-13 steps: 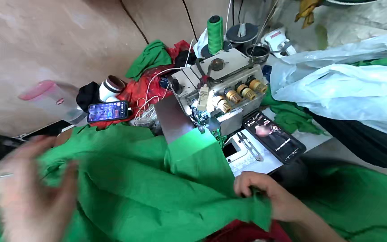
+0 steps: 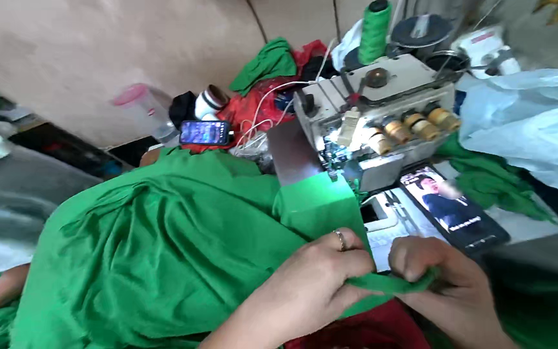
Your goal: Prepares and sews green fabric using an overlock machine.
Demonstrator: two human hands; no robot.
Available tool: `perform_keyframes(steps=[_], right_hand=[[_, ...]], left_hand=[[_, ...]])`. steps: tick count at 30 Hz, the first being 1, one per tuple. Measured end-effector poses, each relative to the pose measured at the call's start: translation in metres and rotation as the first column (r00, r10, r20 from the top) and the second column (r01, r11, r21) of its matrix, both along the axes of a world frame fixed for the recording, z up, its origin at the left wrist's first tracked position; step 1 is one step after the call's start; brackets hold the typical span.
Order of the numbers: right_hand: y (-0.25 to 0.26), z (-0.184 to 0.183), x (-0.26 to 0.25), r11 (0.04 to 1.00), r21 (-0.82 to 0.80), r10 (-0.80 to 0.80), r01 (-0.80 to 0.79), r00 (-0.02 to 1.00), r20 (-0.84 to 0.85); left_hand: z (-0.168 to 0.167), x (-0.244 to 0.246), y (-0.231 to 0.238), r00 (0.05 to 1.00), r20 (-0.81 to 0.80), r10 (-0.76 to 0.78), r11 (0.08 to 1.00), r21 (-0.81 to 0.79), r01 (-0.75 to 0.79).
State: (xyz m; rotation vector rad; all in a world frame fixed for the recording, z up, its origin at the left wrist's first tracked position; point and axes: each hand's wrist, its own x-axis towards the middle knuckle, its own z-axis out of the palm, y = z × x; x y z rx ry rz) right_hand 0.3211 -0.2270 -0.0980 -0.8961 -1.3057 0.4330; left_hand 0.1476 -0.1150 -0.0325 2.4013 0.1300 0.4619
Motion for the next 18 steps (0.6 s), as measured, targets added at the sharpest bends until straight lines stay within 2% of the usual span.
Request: perform_keyframes(steps=[3,7,11,13,15,18], right_hand=[[0.003,0.009,0.005,0.997,0.034,0.065,-0.066,0.998,0.020],[0.005,0.011,-0.001,0.991,-0.004,0.137,-0.137,0.990,-0.046],[-0.007,-0.016,-0.012,0.963,-0.241,0.133,-0.119,0.990,0.041],[-0.018,-0.043,-0.020,0.920,-0.351,0.196,-0.173,0.980,0.032],[-0.031,-0.066,-0.025,0.866,-0.441,0.259,-0.235,0.966,-0.004],[-0.046,-0.083,-0.025,0.819,-0.538,0.214,-0.197,0.976,-0.031]], left_hand=[[0.007,0.001,-0.005,0.999,0.027,0.025,0.994,-0.106,-0.022],[0.010,0.001,-0.010,0.990,0.111,0.087,0.996,-0.024,-0.085],[0.010,-0.009,0.002,0.954,0.219,0.207,0.964,0.120,-0.237],[0.000,-0.016,0.016,0.932,0.233,0.278,0.951,0.071,-0.302],[-0.019,-0.022,0.030,0.924,0.201,0.326,0.945,-0.047,-0.324],[-0.039,-0.019,0.035,0.933,0.144,0.329,0.942,-0.116,-0.314]])
